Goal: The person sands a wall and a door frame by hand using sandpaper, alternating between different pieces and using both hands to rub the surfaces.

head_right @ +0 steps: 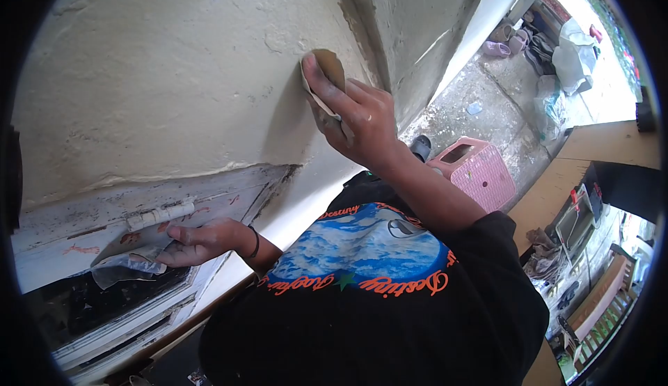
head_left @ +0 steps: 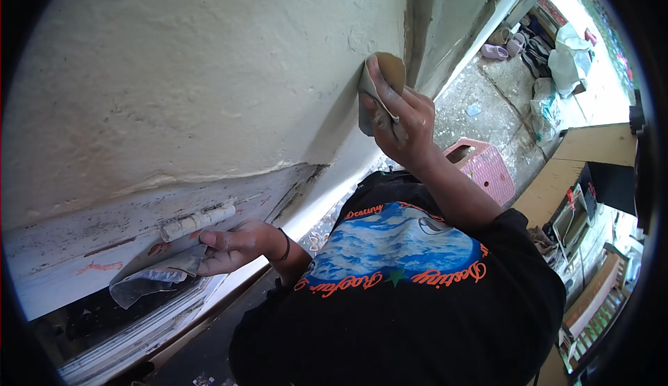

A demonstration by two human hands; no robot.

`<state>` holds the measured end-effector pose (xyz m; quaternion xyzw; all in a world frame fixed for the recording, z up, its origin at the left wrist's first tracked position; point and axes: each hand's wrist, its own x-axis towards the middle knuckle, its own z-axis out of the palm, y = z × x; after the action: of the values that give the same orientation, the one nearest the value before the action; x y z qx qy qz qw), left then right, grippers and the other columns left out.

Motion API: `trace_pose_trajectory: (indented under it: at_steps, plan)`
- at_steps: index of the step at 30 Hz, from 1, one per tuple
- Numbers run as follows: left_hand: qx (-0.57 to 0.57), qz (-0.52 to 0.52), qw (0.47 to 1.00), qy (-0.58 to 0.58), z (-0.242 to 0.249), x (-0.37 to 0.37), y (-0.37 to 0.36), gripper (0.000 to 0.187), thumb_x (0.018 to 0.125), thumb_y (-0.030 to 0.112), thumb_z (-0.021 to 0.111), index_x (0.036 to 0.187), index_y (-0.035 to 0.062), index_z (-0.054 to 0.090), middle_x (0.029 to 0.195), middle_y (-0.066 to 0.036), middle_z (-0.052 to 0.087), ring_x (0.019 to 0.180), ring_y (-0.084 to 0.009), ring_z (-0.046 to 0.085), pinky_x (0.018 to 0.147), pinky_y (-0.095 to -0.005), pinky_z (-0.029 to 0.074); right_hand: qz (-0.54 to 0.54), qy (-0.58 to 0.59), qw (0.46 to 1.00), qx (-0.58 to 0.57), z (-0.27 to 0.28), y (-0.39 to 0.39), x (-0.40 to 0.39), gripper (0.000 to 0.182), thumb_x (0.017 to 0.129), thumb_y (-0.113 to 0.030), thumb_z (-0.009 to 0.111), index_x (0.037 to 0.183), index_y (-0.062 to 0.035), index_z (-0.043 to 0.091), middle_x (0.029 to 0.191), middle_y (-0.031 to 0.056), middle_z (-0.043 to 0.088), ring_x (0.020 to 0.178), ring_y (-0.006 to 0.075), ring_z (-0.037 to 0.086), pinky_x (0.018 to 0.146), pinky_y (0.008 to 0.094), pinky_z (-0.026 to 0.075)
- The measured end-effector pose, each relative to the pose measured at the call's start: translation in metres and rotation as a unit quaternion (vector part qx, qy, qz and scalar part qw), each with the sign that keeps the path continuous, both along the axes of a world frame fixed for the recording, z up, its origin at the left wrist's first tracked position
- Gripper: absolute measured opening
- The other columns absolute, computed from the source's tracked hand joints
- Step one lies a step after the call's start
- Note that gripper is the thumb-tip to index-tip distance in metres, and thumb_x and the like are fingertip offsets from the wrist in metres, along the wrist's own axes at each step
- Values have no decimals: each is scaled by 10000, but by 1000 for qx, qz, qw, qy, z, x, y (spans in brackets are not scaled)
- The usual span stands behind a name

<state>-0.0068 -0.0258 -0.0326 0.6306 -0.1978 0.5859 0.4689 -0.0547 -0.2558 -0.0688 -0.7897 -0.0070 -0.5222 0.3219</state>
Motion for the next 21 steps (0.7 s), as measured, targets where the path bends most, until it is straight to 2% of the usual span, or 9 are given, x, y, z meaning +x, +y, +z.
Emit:
trace_pose_trajectory:
  at_steps: [2, 5, 6, 8, 9, 11, 15, 16, 21]
  plan:
    - [2, 3, 1000, -4, 0, 0, -1, 618, 913, 182, 481, 1391, -25, 148, 1391, -266, 246, 1216, -306, 403, 991, -373, 389, 8, 17, 1000, 2, -13, -2, -3, 590, 675, -17, 656, 1246, -61, 519, 739, 101, 617, 556, 254, 573, 516, 318, 468]
    - [-18, -16, 1000, 11, -3, -1, 2, 604, 912, 165, 476, 1377, -42, 151, 1384, -279, 248, 1209, -310, 413, 985, -373, 402, 2, -16, 1000, 15, 20, -5, 5, 597, 666, 2, 652, 1245, -65, 521, 744, 106, 625, 559, 257, 576, 528, 313, 482]
    - [-24, -1, 1000, 9, -1, -1, -3, 617, 914, 193, 479, 1373, -57, 150, 1363, -292, 260, 1186, -301, 432, 957, -358, 418, -1, 24, 999, 25, 25, -5, 3, 594, 664, 16, 642, 1241, -60, 524, 764, 119, 632, 560, 264, 577, 535, 316, 486]
    - [-33, 13, 999, 4, 2, -1, -7, 632, 917, 222, 481, 1368, -73, 149, 1342, -305, 271, 1164, -291, 450, 929, -342, 433, 4, -11, 1000, 19, 11, -5, 6, 593, 660, 20, 636, 1238, -55, 525, 761, 123, 630, 556, 262, 574, 529, 317, 480]
    - [-22, 10, 1000, 3, 3, -2, -6, 635, 916, 219, 484, 1370, -69, 146, 1347, -303, 266, 1171, -291, 444, 937, -345, 426, 8, -48, 999, 11, 3, -5, 8, 592, 657, 24, 630, 1235, -49, 527, 758, 127, 628, 552, 260, 571, 522, 318, 474]
    - [-16, 7, 1000, 0, 4, 0, -8, 638, 915, 216, 488, 1372, -66, 143, 1352, -301, 260, 1177, -290, 438, 944, -349, 420, 10, -43, 999, 6, -13, -2, 5, 600, 648, 29, 625, 1234, -49, 528, 758, 130, 626, 554, 262, 573, 522, 322, 471]
    - [-8, -3, 1000, -7, 4, 0, -5, 644, 915, 222, 490, 1370, -71, 143, 1353, -303, 257, 1185, -297, 428, 954, -354, 410, 27, 1, 999, 31, 14, -5, 3, 601, 643, 38, 619, 1232, -45, 530, 755, 133, 626, 567, 270, 585, 536, 329, 479]
    - [-2, 2, 1000, -14, 5, 1, -7, 646, 914, 226, 490, 1370, -72, 142, 1353, -305, 255, 1190, -300, 422, 960, -358, 404, 19, -27, 999, 26, 18, -6, 8, 591, 656, 43, 621, 1233, -44, 528, 748, 131, 624, 567, 273, 585, 537, 330, 480]
    - [-15, -13, 1000, 0, 4, -1, -6, 632, 913, 205, 486, 1370, -65, 142, 1375, -290, 235, 1222, -309, 385, 995, -376, 367, 18, -42, 999, 25, -5, 0, 6, 601, 660, 53, 621, 1242, -59, 525, 725, 124, 617, 548, 268, 570, 519, 325, 467]
